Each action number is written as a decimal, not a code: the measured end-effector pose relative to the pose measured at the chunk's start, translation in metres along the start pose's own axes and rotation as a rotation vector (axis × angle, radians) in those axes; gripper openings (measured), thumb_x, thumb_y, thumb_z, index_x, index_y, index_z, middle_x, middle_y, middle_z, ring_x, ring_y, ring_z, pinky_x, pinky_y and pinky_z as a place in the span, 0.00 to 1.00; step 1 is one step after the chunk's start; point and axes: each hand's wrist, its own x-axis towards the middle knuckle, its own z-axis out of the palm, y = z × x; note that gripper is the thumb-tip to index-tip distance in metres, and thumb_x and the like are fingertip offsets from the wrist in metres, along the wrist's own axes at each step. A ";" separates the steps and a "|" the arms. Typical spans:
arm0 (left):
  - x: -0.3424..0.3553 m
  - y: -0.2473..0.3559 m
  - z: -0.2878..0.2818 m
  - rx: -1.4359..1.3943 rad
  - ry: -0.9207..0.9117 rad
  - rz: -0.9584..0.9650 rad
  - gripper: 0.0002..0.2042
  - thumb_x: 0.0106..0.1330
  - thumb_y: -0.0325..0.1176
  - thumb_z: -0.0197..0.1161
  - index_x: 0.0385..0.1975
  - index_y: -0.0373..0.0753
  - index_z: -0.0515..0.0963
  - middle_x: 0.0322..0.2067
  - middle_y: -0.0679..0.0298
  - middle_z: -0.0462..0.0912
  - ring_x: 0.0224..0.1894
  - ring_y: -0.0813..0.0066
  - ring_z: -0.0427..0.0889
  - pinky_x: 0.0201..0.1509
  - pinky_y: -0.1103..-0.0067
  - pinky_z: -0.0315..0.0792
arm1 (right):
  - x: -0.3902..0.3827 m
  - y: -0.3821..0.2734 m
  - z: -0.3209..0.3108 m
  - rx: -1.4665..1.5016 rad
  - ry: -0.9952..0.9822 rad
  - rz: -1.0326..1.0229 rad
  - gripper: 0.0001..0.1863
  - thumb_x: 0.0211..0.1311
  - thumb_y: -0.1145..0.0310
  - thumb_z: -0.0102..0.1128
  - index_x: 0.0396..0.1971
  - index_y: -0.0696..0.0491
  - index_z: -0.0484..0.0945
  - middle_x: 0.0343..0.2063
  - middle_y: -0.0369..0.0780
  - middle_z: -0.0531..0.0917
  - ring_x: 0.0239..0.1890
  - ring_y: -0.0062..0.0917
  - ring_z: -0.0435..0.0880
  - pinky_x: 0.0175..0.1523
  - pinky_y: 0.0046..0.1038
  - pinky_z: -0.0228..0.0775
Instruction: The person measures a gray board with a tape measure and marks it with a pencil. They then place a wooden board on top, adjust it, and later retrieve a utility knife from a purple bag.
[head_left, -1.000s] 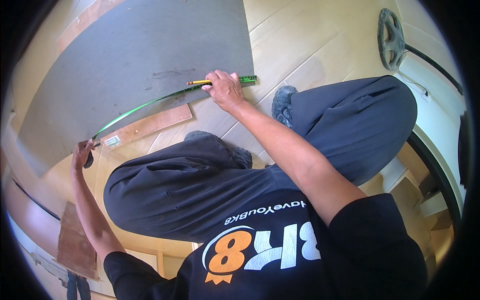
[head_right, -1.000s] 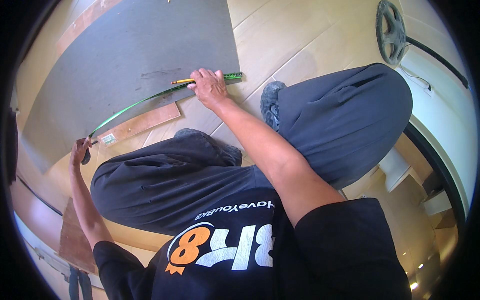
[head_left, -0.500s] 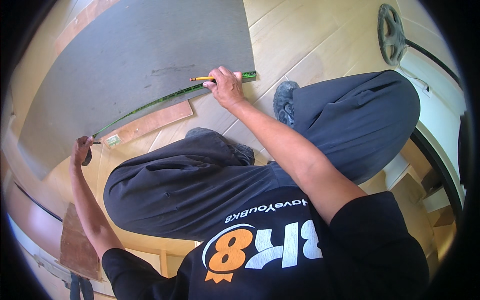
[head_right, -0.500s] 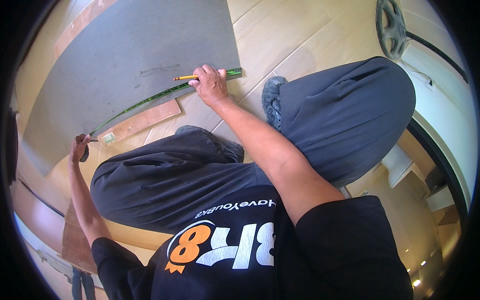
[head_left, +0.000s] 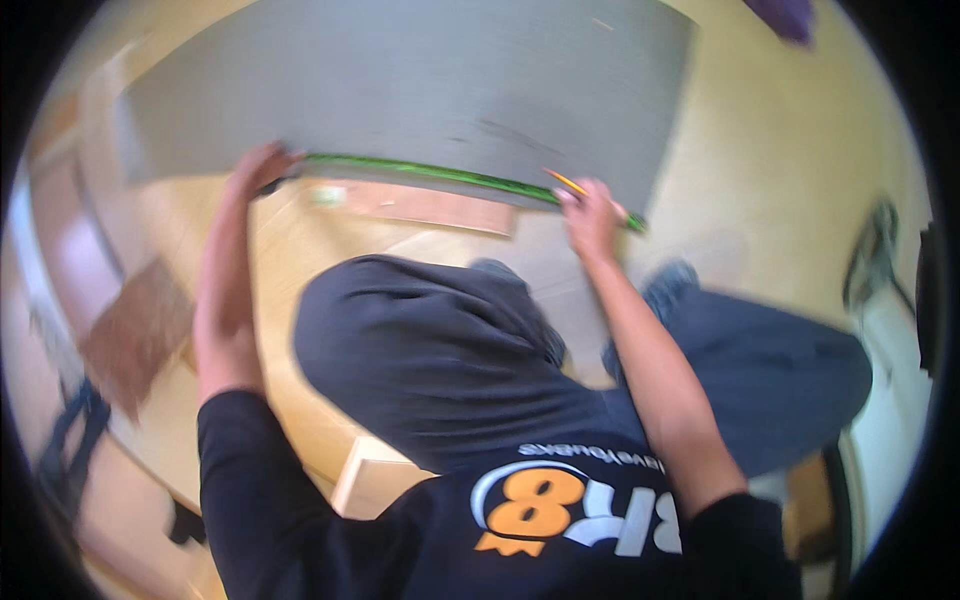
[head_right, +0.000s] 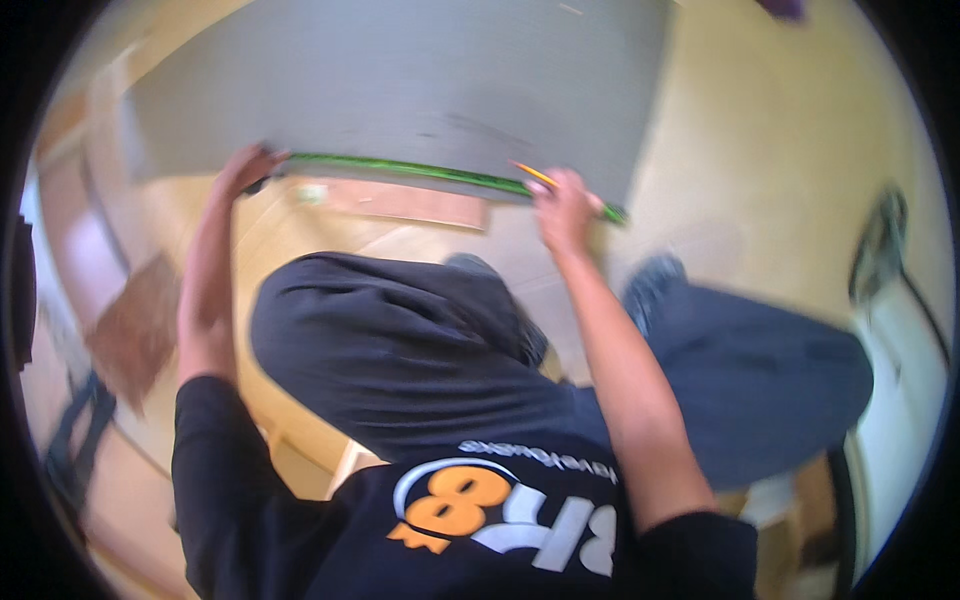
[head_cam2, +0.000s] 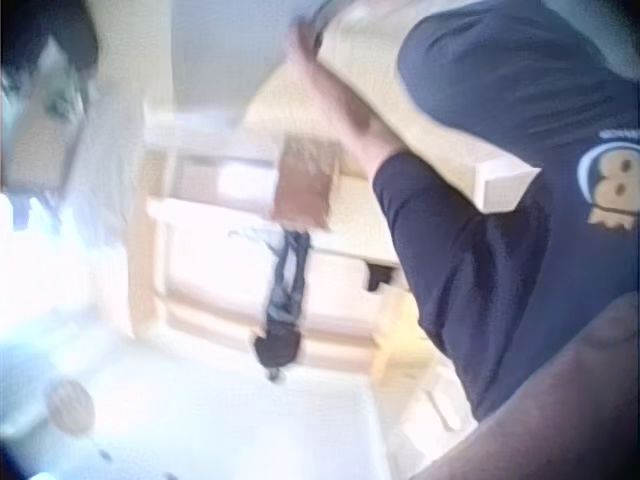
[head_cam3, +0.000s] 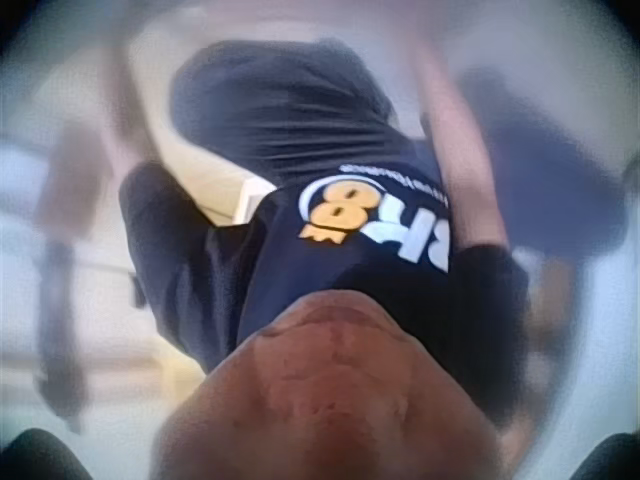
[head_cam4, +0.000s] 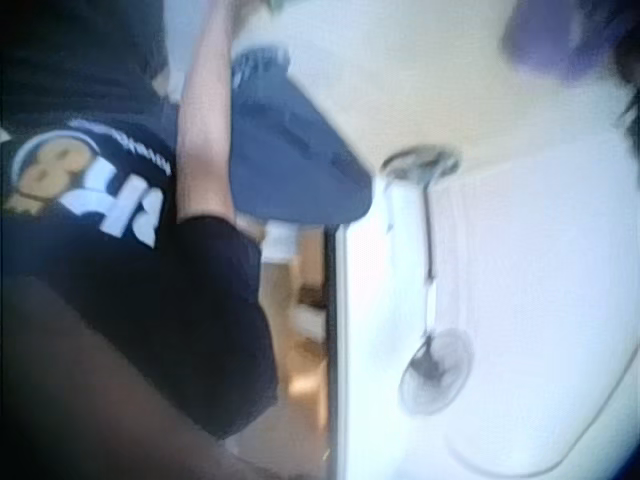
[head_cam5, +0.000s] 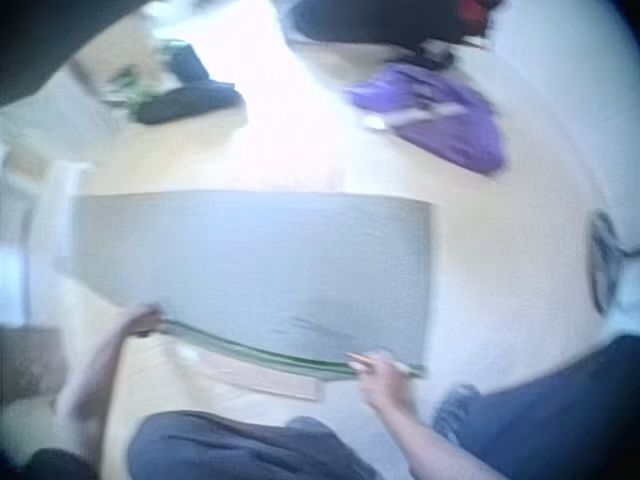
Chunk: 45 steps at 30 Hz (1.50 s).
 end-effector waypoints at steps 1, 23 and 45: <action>0.000 0.008 -0.006 0.047 -0.007 0.006 0.30 0.70 0.61 0.54 0.33 0.33 0.85 0.31 0.44 0.85 0.34 0.47 0.84 0.42 0.57 0.75 | -0.001 -0.001 -0.002 -0.028 0.008 -0.014 0.13 0.62 0.55 0.66 0.37 0.49 0.81 0.35 0.39 0.81 0.40 0.37 0.81 0.48 0.42 0.62; 0.011 0.024 -0.013 -0.103 -0.020 -0.002 0.23 0.67 0.50 0.65 0.34 0.29 0.84 0.34 0.45 0.86 0.37 0.49 0.86 0.42 0.61 0.77 | 0.002 0.001 -0.008 -0.057 -0.001 0.060 0.14 0.58 0.56 0.72 0.33 0.49 0.78 0.30 0.33 0.78 0.31 0.26 0.76 0.47 0.35 0.59; 0.030 -0.016 0.013 -0.200 -0.004 0.181 0.20 0.70 0.43 0.61 0.28 0.27 0.79 0.20 0.51 0.77 0.24 0.63 0.76 0.34 0.63 0.70 | -0.001 -0.010 -0.006 -0.058 0.024 0.046 0.14 0.60 0.56 0.69 0.37 0.48 0.78 0.36 0.36 0.79 0.43 0.32 0.79 0.52 0.38 0.57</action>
